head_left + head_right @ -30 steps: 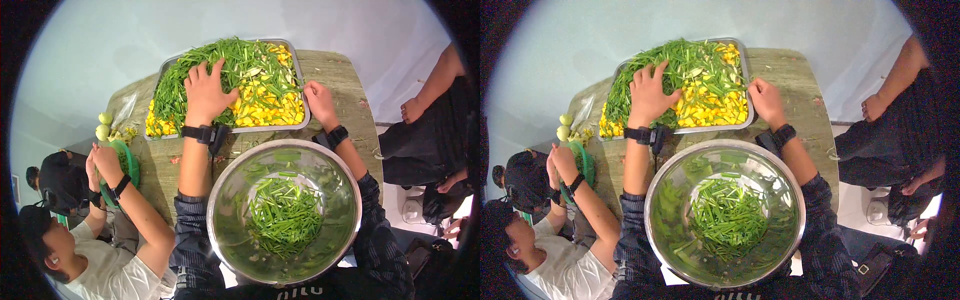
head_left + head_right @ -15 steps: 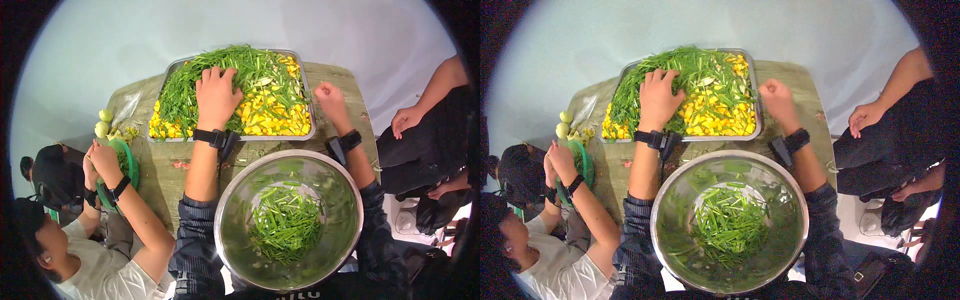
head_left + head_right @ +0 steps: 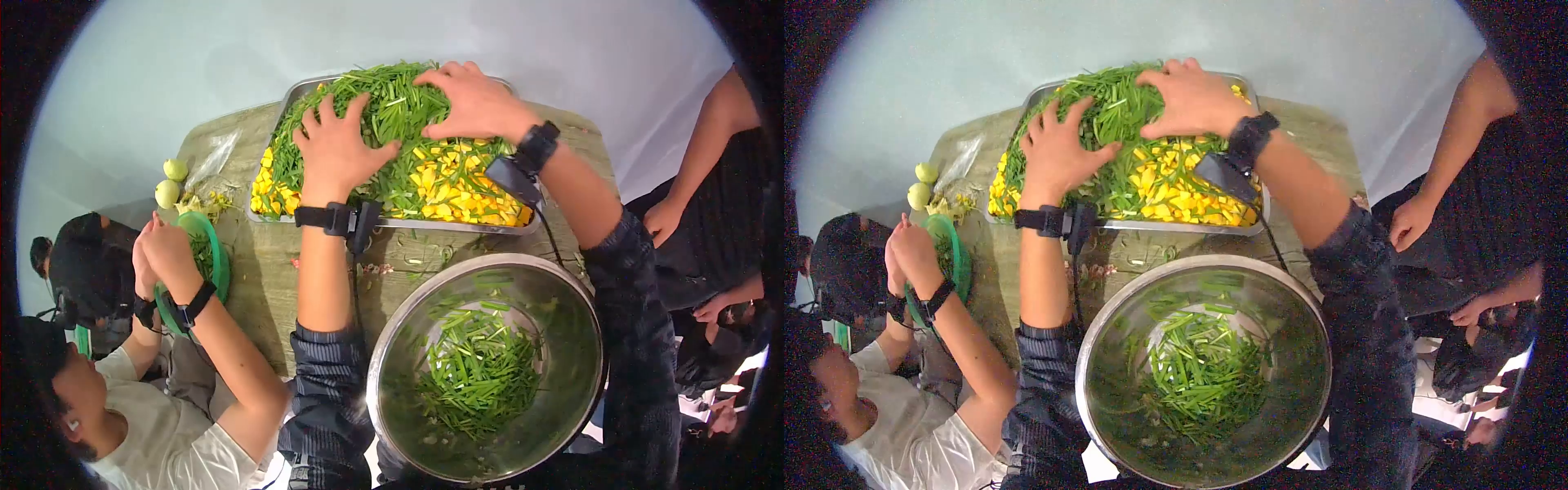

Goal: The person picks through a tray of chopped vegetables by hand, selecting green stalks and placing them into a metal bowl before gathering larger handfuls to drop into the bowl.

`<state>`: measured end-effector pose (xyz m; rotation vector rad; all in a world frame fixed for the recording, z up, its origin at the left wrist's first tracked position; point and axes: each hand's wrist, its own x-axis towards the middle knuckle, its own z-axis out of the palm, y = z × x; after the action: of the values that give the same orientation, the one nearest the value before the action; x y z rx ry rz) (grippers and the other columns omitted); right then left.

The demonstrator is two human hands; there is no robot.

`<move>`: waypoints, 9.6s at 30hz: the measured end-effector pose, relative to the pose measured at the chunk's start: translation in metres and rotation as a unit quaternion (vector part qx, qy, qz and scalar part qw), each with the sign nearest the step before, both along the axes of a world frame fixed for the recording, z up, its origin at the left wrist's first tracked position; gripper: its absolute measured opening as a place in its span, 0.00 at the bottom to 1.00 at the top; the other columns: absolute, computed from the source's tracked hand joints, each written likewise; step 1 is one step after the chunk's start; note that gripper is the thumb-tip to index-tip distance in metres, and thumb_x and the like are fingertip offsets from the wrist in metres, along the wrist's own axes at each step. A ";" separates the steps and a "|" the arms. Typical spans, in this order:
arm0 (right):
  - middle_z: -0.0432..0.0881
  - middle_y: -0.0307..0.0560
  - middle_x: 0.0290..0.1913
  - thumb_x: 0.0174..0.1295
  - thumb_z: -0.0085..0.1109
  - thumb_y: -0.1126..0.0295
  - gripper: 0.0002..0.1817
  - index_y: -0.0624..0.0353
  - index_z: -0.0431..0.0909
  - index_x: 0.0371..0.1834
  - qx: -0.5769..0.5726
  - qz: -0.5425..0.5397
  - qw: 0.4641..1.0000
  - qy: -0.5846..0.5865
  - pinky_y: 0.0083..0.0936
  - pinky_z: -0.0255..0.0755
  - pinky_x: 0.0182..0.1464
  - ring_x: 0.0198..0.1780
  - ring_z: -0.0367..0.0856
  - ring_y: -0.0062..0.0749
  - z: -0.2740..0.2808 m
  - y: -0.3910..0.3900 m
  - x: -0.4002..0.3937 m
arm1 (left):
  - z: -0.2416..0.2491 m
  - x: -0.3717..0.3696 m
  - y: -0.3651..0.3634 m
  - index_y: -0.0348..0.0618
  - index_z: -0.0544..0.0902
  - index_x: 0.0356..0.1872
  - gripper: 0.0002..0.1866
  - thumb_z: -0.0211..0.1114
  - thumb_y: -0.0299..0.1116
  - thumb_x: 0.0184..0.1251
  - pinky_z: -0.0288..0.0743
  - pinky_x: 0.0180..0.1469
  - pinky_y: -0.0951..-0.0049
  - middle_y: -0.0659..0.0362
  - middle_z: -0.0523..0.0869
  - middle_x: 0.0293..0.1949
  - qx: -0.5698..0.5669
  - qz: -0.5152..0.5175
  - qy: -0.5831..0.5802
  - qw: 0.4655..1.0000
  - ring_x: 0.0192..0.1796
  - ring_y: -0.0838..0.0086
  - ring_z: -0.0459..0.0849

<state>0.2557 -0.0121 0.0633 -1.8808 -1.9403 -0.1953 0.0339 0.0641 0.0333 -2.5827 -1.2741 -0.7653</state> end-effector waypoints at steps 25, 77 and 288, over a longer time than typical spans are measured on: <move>0.75 0.53 0.59 0.50 0.71 0.53 0.33 0.46 0.76 0.62 -0.028 -0.018 0.997 -0.063 0.49 0.77 0.58 0.58 0.81 0.52 -0.005 0.023 -0.010 | 0.014 0.022 0.038 0.66 0.75 0.70 0.45 0.78 0.61 0.46 0.74 0.61 0.36 0.45 0.76 0.63 -0.071 -0.017 0.032 0.997 0.67 0.44 0.75; 0.84 0.33 0.41 0.65 0.71 0.64 0.16 0.56 0.83 0.53 -0.079 0.054 0.855 0.510 0.19 0.75 0.36 0.40 0.81 0.15 0.052 -0.022 0.022 | 0.035 0.003 0.002 0.39 0.89 0.45 0.10 0.76 0.29 0.65 0.74 0.38 0.79 0.63 0.86 0.35 -0.433 -0.239 -0.500 0.711 0.34 0.81 0.81; 0.84 0.52 0.36 0.54 0.63 0.79 0.10 0.62 0.84 0.40 -0.041 0.147 0.988 0.016 0.39 0.79 0.47 0.43 0.85 0.47 -0.002 0.030 -0.025 | 0.013 -0.005 0.024 0.47 0.90 0.44 0.12 0.74 0.31 0.57 0.79 0.51 0.57 0.52 0.87 0.42 -0.001 -0.116 -0.095 0.989 0.46 0.55 0.84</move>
<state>0.2312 0.0176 0.0615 -1.6077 -2.2035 0.0058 0.0292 0.0882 0.0467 -2.7467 -1.0299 -1.0755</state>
